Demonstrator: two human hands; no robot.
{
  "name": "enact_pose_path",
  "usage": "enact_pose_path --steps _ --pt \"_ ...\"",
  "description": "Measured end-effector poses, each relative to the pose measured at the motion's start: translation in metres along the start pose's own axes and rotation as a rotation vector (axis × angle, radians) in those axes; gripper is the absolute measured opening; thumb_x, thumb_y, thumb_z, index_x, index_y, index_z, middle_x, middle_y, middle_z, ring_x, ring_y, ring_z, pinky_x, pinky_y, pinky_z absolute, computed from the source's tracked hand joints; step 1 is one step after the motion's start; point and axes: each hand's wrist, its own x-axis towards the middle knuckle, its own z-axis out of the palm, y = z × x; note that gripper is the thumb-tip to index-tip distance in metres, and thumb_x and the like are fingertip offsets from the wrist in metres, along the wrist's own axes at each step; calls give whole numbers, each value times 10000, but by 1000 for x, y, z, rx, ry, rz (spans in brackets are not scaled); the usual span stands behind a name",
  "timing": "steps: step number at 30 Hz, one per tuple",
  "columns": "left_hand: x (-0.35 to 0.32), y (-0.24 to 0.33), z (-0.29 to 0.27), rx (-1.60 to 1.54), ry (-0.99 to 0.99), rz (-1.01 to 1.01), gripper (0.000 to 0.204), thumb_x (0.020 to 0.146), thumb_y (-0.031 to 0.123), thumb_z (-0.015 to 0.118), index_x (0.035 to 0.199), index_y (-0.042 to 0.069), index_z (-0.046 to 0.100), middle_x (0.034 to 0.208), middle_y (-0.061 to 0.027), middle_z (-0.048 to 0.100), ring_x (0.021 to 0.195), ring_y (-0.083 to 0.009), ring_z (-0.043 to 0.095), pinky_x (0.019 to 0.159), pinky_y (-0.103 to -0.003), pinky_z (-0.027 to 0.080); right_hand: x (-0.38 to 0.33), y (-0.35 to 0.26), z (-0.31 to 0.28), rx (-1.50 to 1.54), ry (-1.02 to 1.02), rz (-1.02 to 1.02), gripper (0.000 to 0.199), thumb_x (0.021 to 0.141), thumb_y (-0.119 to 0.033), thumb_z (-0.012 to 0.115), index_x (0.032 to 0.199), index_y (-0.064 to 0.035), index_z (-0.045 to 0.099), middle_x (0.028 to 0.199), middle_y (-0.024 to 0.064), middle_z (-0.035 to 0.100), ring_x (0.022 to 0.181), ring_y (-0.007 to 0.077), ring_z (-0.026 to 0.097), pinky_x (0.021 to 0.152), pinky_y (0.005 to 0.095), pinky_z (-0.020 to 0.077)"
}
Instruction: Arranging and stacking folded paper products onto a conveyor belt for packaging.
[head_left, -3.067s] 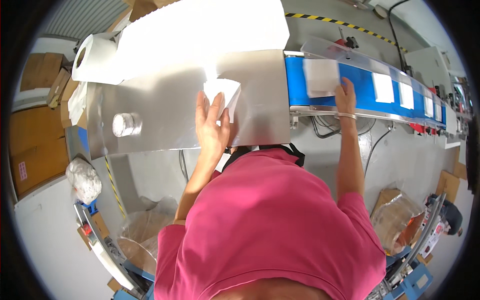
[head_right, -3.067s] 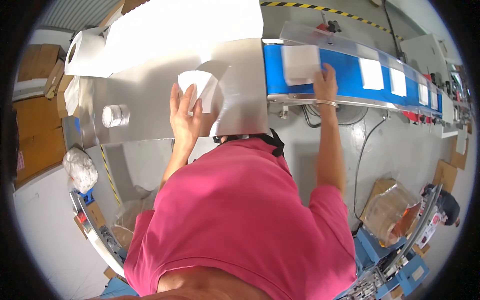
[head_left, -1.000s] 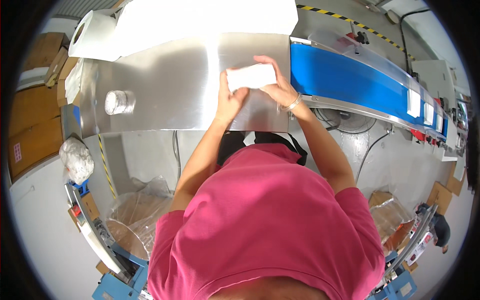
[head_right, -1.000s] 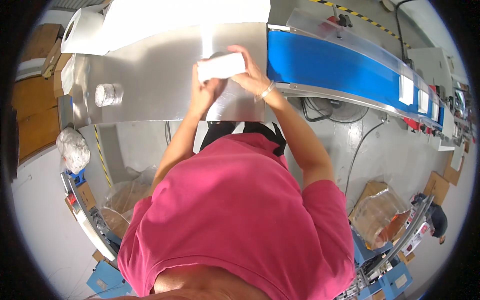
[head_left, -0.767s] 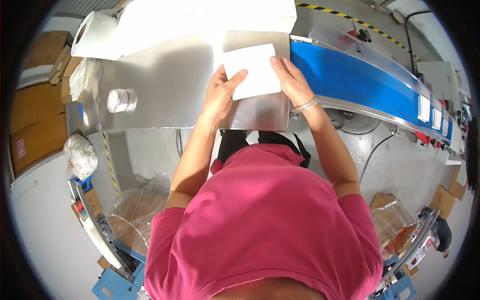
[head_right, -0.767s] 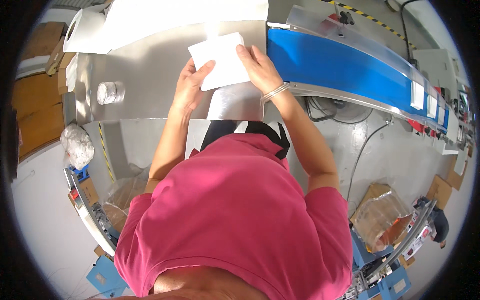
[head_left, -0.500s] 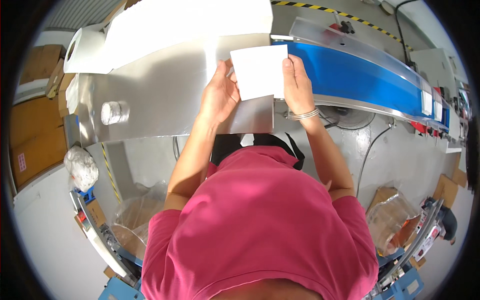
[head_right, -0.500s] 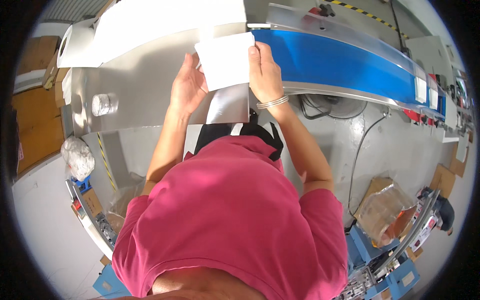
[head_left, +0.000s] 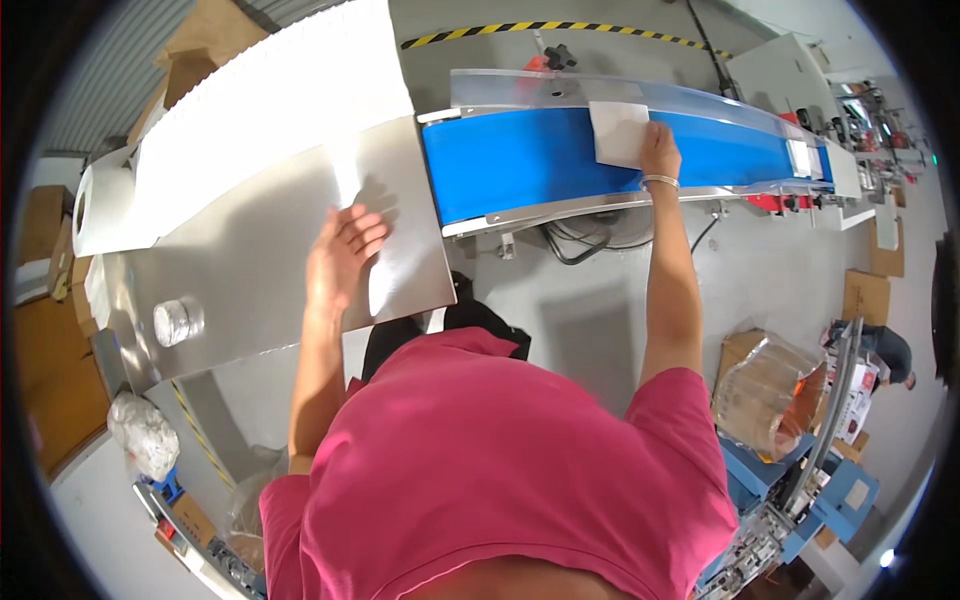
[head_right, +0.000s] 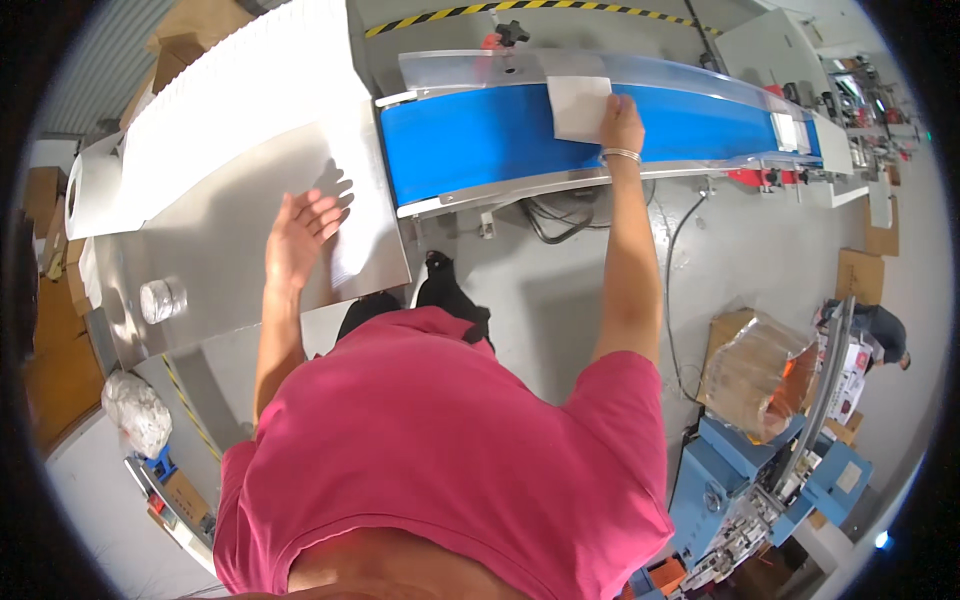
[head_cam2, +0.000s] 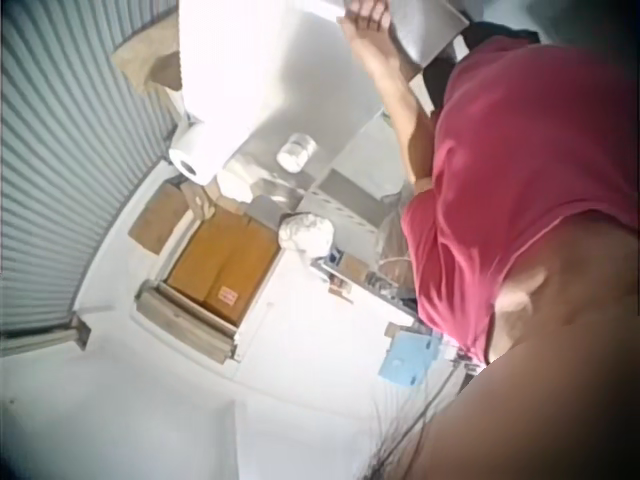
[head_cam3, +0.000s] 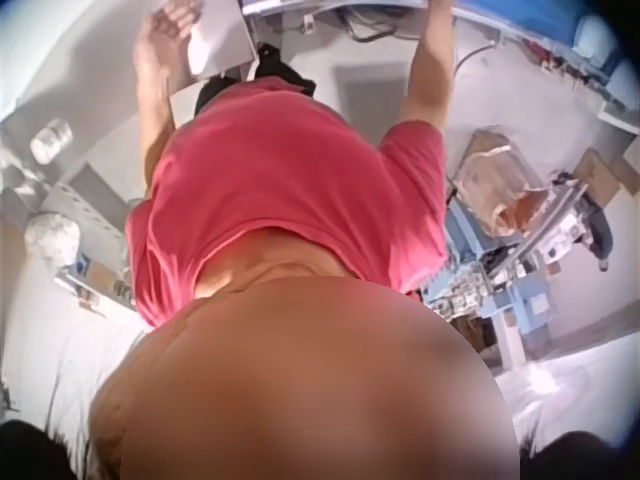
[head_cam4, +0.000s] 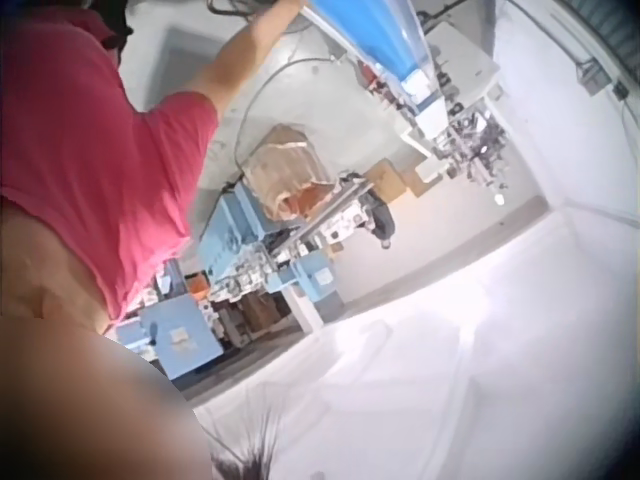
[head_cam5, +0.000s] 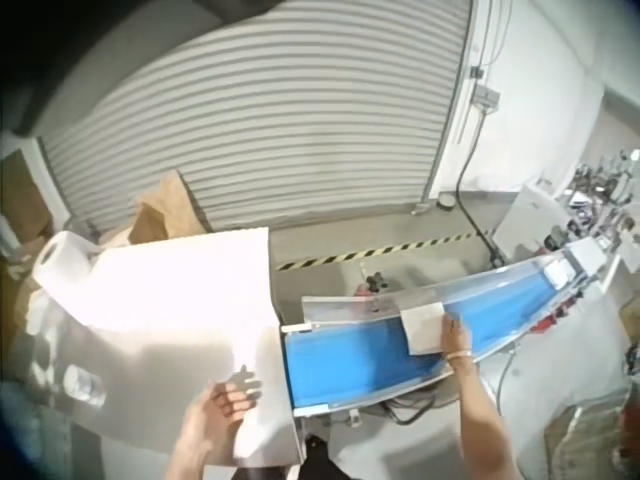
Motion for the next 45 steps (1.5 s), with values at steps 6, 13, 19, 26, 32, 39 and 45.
enact_pose_path --steps 6,13,19,26,32,39,45 --pt "-42 8 -51 13 209 19 357 968 336 408 1044 13 539 939 -95 613 848 -171 589 758 -280 449 -15 -36 -25 -84 355 -244 389 886 -250 544 1215 -44 527 1165 186 578 1057 332 550 916 406 436" --pt "-73 11 -136 33 121 141 174 888 137 591 1047 66 584 901 -12 622 793 -99 591 712 -236 489 -188 -287 1 454 -146 -461 480 923 -181 535 1345 -29 365 1158 158 569 1021 246 560 851 341 470" --pt "-217 57 -303 -44 482 532 190 876 149 621 1040 52 613 901 15 616 814 -59 555 722 -215 446 -434 -541 39 865 -931 -829 481 911 -114 518 1357 -57 347 1057 91 595 895 150 567 762 270 457" --pt "-383 47 -467 -238 910 550 144 848 117 594 962 31 599 865 2 608 799 -73 564 732 -216 458 -666 -705 56 959 -1279 -1154 439 890 -47 533 1310 -17 409 1031 124 607 815 142 585 736 267 483" --pt "-465 32 -547 -347 1026 622 230 879 123 580 1081 15 555 896 -20 611 826 -93 570 749 -234 473 -852 -813 70 922 -1728 -1277 385 890 -90 544 1258 -16 461 1079 176 598 905 215 611 784 319 500" --pt "-561 17 -644 -574 1473 727 198 885 156 589 1041 36 593 918 -29 637 838 -117 599 756 -251 460 -1102 -940 41 1040 -2205 -1683 366 910 -100 531 1261 -24 462 1281 127 504 1161 214 507 964 324 419" --pt "-633 33 -736 -876 1847 872 147 898 149 575 979 29 596 851 -33 629 764 -100 587 695 -243 458 -1356 -990 25 669 -2652 -1570 465 879 -68 518 1314 0 367 1337 203 437 1251 273 432 1029 347 354"
